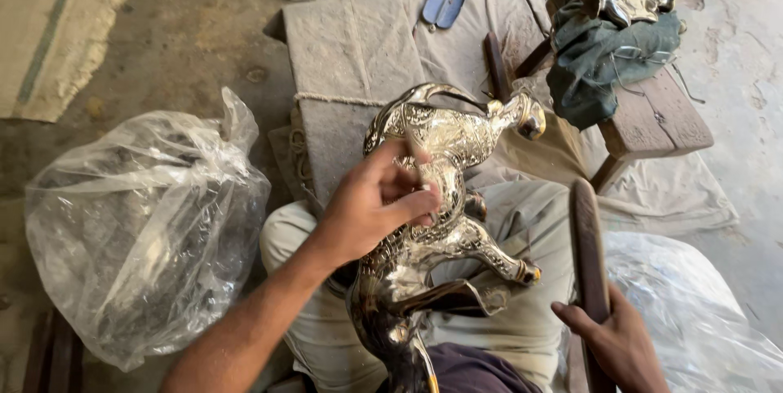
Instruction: The person uses a small metal chisel and a wooden mallet to engrave intricate patterns into a silver-colored metal object shaped like a bird. They repeatedly strike the chisel to create detailed designs on the surface.
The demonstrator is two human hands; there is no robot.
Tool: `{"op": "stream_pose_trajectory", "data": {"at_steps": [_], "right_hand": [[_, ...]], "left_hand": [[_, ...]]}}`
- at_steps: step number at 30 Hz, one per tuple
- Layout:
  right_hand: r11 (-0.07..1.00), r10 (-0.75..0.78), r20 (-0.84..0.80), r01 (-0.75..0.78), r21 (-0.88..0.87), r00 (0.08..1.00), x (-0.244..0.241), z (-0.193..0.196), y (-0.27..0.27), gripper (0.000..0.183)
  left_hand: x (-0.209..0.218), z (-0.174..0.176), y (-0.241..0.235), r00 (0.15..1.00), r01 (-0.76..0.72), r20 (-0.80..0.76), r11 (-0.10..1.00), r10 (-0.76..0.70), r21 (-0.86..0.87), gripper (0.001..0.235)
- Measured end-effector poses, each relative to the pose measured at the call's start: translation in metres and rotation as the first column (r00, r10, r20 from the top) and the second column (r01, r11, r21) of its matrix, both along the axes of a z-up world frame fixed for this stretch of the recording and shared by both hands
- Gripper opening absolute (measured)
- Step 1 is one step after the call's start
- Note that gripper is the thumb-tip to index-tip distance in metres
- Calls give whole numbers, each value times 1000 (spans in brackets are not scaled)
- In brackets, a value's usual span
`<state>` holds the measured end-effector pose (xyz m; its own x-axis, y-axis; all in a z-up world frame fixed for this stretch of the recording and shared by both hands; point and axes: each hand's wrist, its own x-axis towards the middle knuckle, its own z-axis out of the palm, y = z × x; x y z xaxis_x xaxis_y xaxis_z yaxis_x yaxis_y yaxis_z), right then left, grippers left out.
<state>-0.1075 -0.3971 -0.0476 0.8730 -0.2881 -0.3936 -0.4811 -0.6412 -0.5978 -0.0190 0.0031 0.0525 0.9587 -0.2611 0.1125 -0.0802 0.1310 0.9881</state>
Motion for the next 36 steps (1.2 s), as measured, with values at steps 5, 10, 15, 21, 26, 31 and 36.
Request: {"op": "stream_pose_trajectory", "data": {"at_steps": [5,10,15,21,26,31,36], "right_hand": [[941,-210,-17,207,269,978,4,-53,8,49],[922,-242,73,206,327,968,23,-87,19,39],[918,-220,59,186,350,974,24,-85,14,41],[917,-237,20,217,334,971,24,-79,20,42],[904,-256,20,232,360,966,24,-78,19,41],[932,-244,7,233,279,970,24,-77,21,45],[993,-105,-7,105,61,994,36,-31,26,53]], "left_hand": [[-34,-20,10,925,-203,-378,784,-44,-587,31],[-49,-29,8,903,-261,-429,788,-5,-558,34],[-44,-33,1,914,-272,-402,830,64,-486,36],[-47,-43,3,969,-248,-66,930,239,-270,35],[-46,-63,-2,910,-290,326,956,258,52,31],[-44,-89,-7,915,-230,328,972,236,-57,25],[-38,-97,-9,755,-259,645,958,122,122,21]]}}
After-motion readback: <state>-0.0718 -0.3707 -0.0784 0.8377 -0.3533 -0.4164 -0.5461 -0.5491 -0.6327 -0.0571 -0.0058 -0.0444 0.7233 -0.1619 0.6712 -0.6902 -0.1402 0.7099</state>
